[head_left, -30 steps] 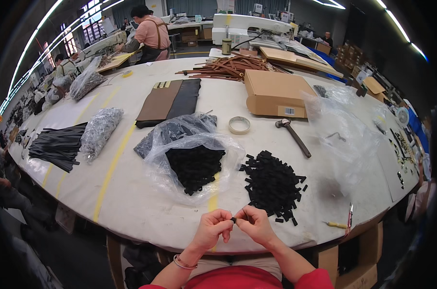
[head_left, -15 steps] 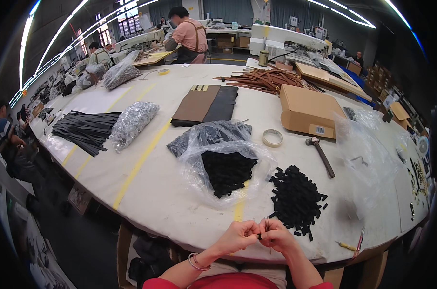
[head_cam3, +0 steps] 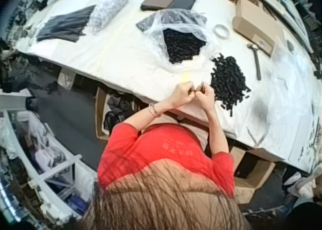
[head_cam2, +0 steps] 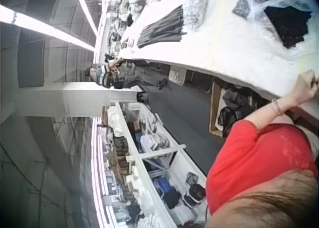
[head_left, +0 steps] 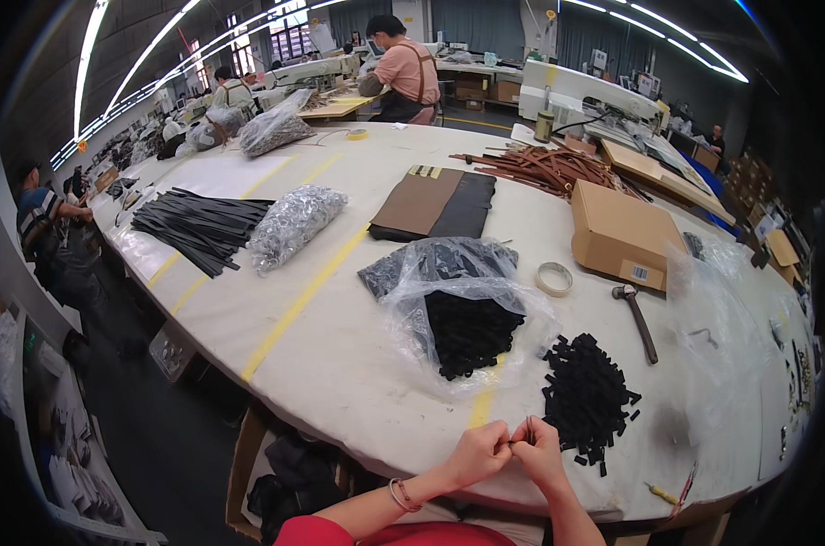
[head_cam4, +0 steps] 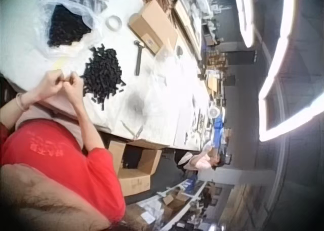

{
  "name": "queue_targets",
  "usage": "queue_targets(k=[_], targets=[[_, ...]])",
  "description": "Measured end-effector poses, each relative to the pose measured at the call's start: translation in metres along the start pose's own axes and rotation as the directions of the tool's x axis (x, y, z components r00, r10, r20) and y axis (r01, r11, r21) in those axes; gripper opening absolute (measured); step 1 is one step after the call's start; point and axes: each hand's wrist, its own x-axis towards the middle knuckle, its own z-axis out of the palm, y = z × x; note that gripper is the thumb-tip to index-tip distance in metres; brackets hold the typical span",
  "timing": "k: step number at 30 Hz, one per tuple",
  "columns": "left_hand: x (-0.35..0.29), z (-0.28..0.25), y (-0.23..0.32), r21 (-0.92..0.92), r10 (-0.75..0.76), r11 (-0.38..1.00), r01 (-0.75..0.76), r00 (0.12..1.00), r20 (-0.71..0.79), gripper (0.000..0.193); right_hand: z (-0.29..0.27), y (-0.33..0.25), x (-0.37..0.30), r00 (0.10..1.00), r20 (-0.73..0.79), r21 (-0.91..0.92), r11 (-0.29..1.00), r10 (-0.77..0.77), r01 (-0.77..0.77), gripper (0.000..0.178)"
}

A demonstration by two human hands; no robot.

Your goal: Manually assembling small black leather or plastic components by threading or attaching them to a cord.

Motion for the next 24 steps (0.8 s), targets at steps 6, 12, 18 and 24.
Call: queue_targets(k=[6,12,18,24], targets=[[0.013,-0.013,-0.007,-0.749,-0.538,0.324,0.579,0.763,0.357,0.005,-0.01,-0.015,-0.01,0.973,0.157,0.026,0.984,0.169,-0.175,0.018],[0.02,-0.034,-0.007,-0.783,-0.476,-0.057,0.619,0.673,0.566,0.011,-0.009,-0.032,-0.006,0.938,0.273,-0.001,0.975,0.215,-0.224,0.029],[0.019,-0.031,-0.005,-0.779,-0.445,-0.135,0.612,0.665,0.599,0.01,-0.013,-0.024,-0.004,0.944,0.27,-0.074,0.982,0.189,-0.176,0.029],[0.017,-0.028,-0.005,-0.775,-0.43,-0.082,0.626,0.68,0.594,0.012,-0.016,-0.028,-0.011,0.918,0.335,-0.032,0.976,0.213,-0.215,0.018]])
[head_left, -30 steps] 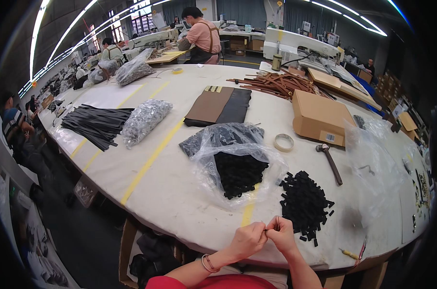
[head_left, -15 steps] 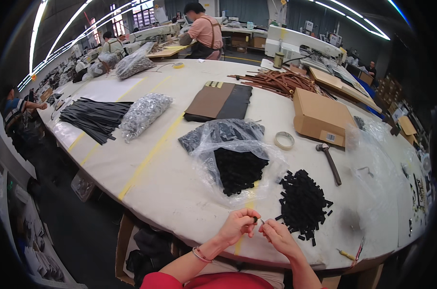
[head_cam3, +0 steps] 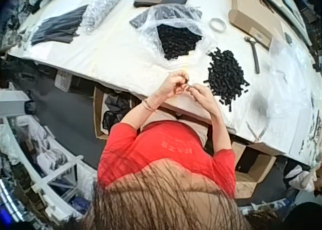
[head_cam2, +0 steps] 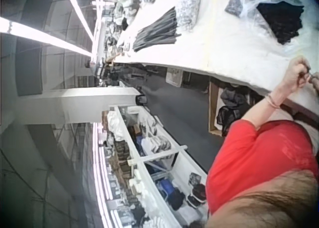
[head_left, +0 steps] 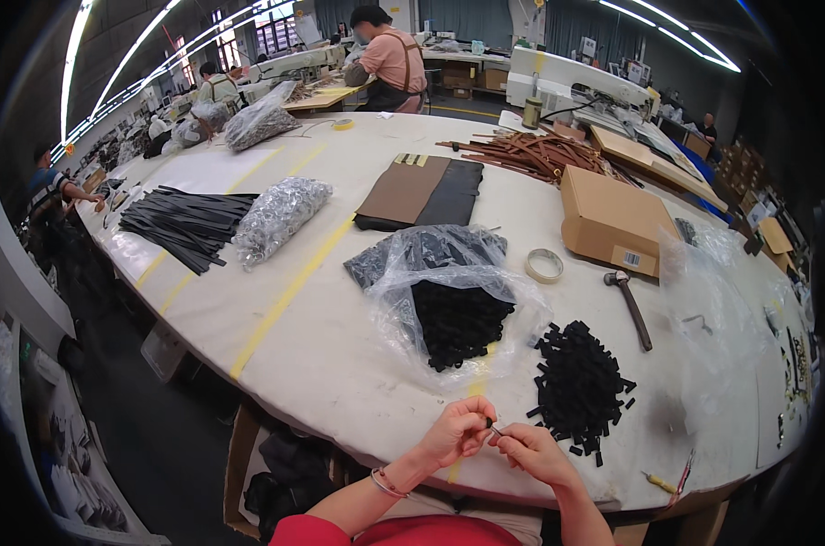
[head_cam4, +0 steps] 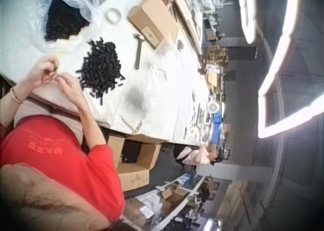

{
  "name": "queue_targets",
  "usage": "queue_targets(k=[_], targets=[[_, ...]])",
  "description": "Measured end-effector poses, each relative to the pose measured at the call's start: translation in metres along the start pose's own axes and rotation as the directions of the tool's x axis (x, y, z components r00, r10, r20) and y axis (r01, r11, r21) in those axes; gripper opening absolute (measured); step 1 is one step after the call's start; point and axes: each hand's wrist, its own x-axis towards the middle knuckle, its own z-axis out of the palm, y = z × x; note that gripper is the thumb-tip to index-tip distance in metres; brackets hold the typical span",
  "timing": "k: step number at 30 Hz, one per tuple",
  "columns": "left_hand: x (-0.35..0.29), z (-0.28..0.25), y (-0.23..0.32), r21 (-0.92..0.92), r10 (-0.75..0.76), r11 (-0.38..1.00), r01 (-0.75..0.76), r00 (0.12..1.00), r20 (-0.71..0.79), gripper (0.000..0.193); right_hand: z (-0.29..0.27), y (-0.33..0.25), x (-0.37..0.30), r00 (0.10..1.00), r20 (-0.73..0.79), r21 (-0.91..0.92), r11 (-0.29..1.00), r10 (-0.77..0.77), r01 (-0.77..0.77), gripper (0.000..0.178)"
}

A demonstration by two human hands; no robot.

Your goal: Manually assembling small black leather or plastic components by threading or attaching them to a cord.

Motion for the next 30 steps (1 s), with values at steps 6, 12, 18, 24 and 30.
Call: queue_targets(k=[6,12,18,24,30], targets=[[-0.002,0.003,-0.002,0.043,0.042,0.998,-0.042,0.999,-0.009,0.012,0.006,-0.005,-0.001,0.997,-0.077,0.015,1.0,0.027,-0.026,0.017],[-0.006,0.006,0.0,0.093,0.0,0.996,0.002,1.0,-0.027,0.014,0.002,-0.007,-0.002,1.0,-0.026,-0.064,0.998,-0.011,0.009,0.018],[-0.004,0.004,0.003,0.045,-0.176,0.984,0.175,0.984,0.026,0.015,-0.003,-0.007,-0.003,0.997,0.06,0.006,0.999,-0.046,0.046,0.018],[-0.002,0.004,-0.002,0.111,-0.153,0.982,0.154,0.988,-0.011,0.015,-0.003,0.004,0.005,0.992,-0.014,-0.204,0.971,-0.127,0.122,0.015],[0.001,0.006,-0.026,0.91,0.797,0.039,-0.412,0.563,0.22,0.013,0.017,-0.006,0.011,0.887,-0.259,-0.524,0.827,-0.383,0.204,0.013]])
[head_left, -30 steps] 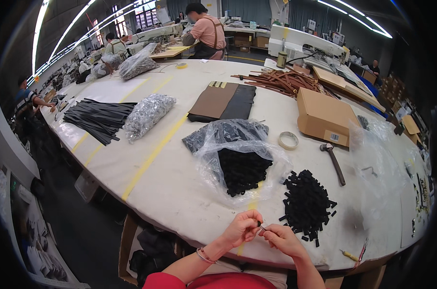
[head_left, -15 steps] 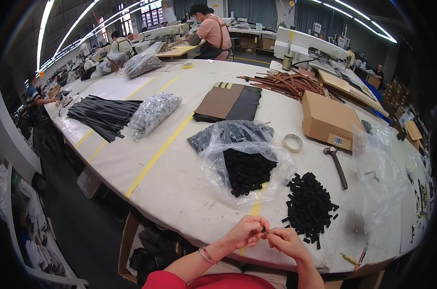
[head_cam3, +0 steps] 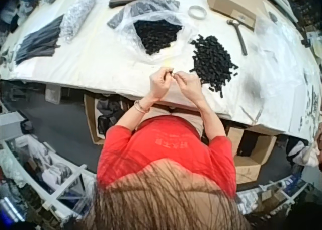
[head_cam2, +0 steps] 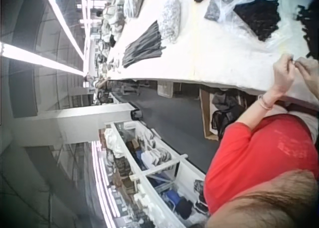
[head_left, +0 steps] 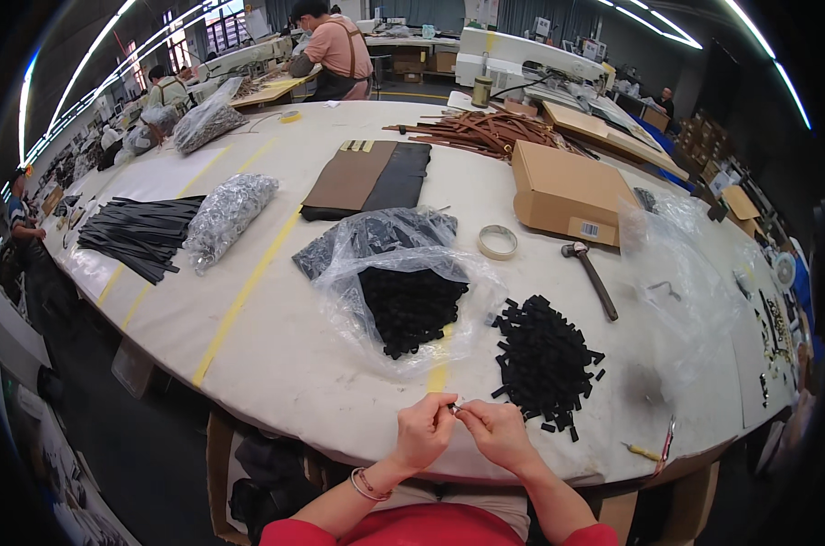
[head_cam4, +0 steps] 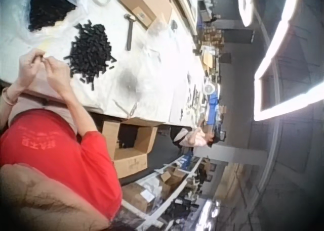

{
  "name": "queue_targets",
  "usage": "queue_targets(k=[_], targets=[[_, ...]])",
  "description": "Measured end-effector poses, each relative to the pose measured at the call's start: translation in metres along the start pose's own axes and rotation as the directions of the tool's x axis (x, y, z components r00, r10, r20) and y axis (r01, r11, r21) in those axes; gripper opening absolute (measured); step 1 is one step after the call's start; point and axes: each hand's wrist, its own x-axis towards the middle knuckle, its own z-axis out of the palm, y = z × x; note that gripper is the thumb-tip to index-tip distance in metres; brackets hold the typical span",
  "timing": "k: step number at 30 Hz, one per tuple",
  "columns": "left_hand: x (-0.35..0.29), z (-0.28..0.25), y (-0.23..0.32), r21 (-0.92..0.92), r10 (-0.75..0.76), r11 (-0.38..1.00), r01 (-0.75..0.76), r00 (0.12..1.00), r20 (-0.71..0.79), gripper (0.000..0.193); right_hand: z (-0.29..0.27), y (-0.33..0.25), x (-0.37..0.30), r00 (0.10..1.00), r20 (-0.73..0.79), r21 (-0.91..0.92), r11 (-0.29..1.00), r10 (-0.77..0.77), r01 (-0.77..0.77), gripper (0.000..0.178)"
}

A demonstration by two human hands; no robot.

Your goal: Manually assembling small black leather or plastic components by threading or attaching them to a cord.

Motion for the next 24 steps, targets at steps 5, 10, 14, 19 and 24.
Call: queue_targets(k=[5,10,14,19,24], targets=[[-0.002,0.001,0.022,0.031,0.37,0.927,-0.373,0.925,0.086,0.012,0.008,0.02,0.002,0.987,-0.158,-0.015,1.0,0.014,-0.016,0.014],[0.006,-0.012,0.015,-0.695,-0.574,0.08,0.714,0.603,0.553,0.016,0.004,0.014,-0.009,0.973,-0.215,0.014,0.996,-0.085,0.09,0.012],[0.007,-0.011,0.025,-0.54,-0.523,-0.145,0.829,0.399,0.753,0.023,0.008,0.018,-0.013,0.929,-0.274,-0.074,0.969,-0.247,0.236,0.016],[0.001,-0.003,0.019,-0.632,-0.495,-0.356,0.689,0.435,0.753,0.015,0.012,0.015,-0.021,0.992,-0.124,0.375,0.927,0.034,0.015,0.019],[0.039,-0.012,-0.002,-0.724,-0.547,-0.247,0.645,0.524,0.653,0.018,-0.024,0.031,-0.012,0.965,-0.015,0.349,0.906,0.26,-0.239,0.02]])
